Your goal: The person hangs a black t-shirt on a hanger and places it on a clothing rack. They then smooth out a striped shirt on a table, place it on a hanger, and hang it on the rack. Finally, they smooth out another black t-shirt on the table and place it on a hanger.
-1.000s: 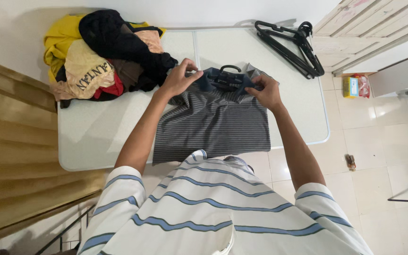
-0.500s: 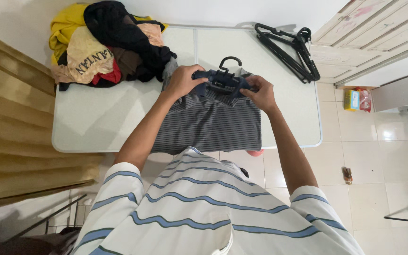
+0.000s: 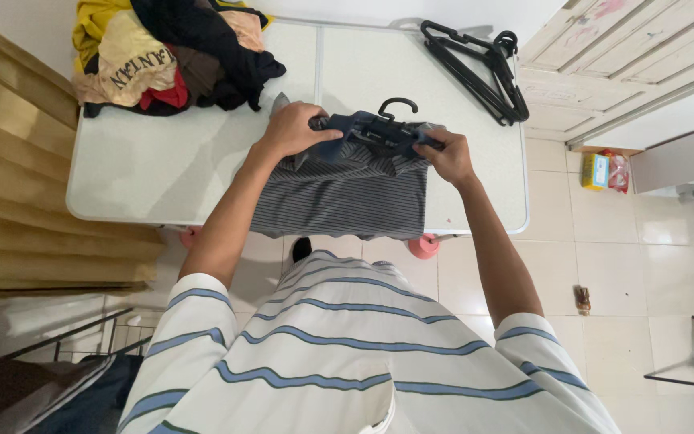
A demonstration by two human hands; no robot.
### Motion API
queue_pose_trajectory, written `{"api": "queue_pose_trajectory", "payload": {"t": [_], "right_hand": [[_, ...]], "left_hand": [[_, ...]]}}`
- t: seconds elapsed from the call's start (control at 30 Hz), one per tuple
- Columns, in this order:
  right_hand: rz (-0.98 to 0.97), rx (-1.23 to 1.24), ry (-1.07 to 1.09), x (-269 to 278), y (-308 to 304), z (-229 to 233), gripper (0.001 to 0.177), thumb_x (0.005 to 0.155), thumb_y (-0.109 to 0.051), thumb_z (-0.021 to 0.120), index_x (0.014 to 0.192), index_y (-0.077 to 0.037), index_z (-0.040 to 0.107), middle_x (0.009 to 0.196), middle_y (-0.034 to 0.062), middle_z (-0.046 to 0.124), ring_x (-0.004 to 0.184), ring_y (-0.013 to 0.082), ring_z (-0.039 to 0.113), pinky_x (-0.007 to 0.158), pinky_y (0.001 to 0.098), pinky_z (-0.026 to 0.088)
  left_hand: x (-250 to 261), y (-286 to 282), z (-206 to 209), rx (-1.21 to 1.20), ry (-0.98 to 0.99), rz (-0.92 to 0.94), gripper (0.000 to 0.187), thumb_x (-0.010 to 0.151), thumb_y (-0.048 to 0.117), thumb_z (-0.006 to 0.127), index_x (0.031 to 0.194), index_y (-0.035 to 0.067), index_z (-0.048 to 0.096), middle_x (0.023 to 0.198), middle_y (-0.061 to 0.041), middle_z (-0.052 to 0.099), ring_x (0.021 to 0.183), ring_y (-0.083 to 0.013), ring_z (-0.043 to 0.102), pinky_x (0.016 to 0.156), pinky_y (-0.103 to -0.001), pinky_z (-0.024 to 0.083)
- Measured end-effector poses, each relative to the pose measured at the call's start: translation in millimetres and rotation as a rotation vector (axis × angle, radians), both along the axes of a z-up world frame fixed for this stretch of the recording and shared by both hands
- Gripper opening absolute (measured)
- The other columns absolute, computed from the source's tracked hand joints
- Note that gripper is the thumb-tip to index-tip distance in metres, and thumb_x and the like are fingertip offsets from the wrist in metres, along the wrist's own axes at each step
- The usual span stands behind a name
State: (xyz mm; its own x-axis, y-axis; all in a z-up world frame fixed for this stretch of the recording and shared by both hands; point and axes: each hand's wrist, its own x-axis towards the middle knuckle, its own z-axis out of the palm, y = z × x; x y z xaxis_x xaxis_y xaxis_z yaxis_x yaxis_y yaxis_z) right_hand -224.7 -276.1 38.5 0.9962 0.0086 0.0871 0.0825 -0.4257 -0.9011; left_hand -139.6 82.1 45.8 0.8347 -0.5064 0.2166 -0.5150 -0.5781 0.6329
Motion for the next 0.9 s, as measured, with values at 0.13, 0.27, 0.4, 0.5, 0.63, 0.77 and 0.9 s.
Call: {"api": "queue_pose_trajectory", "payload": {"t": [0.13, 0.27, 0.4, 0.5, 0.63, 0.77, 0.9], "right_hand": [[0.015, 0.003, 0.003, -11.6, -17.2, -4.3, 0.017, 0.089, -0.004, 0.080, 0.105, 0.002, 0.077, 0.084, 0.0028, 0.067, 0.074, 0.0073, 0.056, 0.063, 0.0248, 0.046], [0.041, -0.042, -0.005, -27.0, -20.1, 8.5, 0.019, 0.090, -0.007, 0.079, 0.107, 0.001, 0.077, 0.083, 0.0020, 0.069, 0.074, 0.0068, 0.057, 0.064, 0.0249, 0.047], [0.078, -0.033, 0.025, -42.0, -14.3, 28.5, 0.019, 0.090, -0.008, 0.077, 0.107, 0.000, 0.077, 0.085, 0.0001, 0.071, 0.076, 0.0057, 0.060, 0.067, 0.0238, 0.049], [0.085, -0.042, 0.024, -52.5, -8.8, 38.8, 0.018, 0.090, -0.008, 0.078, 0.105, 0.000, 0.078, 0.083, 0.0002, 0.070, 0.076, 0.0060, 0.059, 0.066, 0.0239, 0.049], [0.146, -0.034, -0.041, -60.4, -7.0, 45.4, 0.018, 0.090, -0.007, 0.078, 0.107, 0.000, 0.078, 0.082, 0.0005, 0.069, 0.074, 0.0063, 0.058, 0.066, 0.0239, 0.047], [0.115, -0.001, -0.013, -63.8, -10.3, 48.3, 0.017, 0.090, -0.007, 0.078, 0.105, 0.000, 0.078, 0.077, 0.0000, 0.065, 0.068, 0.0057, 0.052, 0.060, 0.0239, 0.042], [0.119, 0.041, 0.013, -71.8, -10.9, 48.4, 0.014, 0.090, -0.006, 0.078, 0.101, 0.002, 0.077, 0.075, -0.0009, 0.066, 0.065, 0.0040, 0.051, 0.056, 0.0225, 0.041]], "left_hand": [[-16.7, -0.5, -6.9, 0.149, 0.037, 0.077, 0.065, 0.086, 0.064, 0.078, 0.092, 0.000, 0.077, 0.086, -0.016, 0.073, 0.081, -0.0319, 0.070, 0.074, -0.043, 0.054], [-37.4, -3.5, -8.7, 0.032, -0.177, 0.042, 0.067, 0.086, 0.064, 0.080, 0.082, -0.003, 0.072, 0.078, -0.014, 0.068, 0.071, -0.0316, 0.066, 0.061, -0.043, 0.051], [-64.0, -4.1, -2.2, 0.088, -0.165, 0.143, 0.069, 0.082, 0.066, 0.079, 0.067, 0.000, 0.064, 0.066, -0.010, 0.059, 0.061, -0.0282, 0.060, 0.057, -0.042, 0.047], [-80.3, -0.4, 4.8, 0.084, -0.221, 0.179, 0.070, 0.082, 0.066, 0.080, 0.066, 0.000, 0.062, 0.065, -0.010, 0.058, 0.060, -0.0281, 0.059, 0.056, -0.042, 0.046], [-97.3, 9.3, 11.9, 0.071, -0.211, 0.233, 0.072, 0.078, 0.066, 0.082, 0.067, -0.001, 0.061, 0.064, -0.012, 0.057, 0.059, -0.0295, 0.059, 0.054, -0.042, 0.046], [-114.2, 26.7, 18.4, -0.019, -0.244, 0.242, 0.060, 0.087, 0.055, 0.083, 0.078, -0.002, 0.065, 0.077, -0.013, 0.062, 0.070, -0.0318, 0.062, 0.063, -0.043, 0.048], [-132.0, 34.1, 27.8, -0.070, -0.202, 0.260, 0.041, 0.089, 0.038, 0.083, 0.090, -0.001, 0.072, 0.090, -0.013, 0.067, 0.081, -0.0322, 0.066, 0.069, -0.042, 0.050]]}}
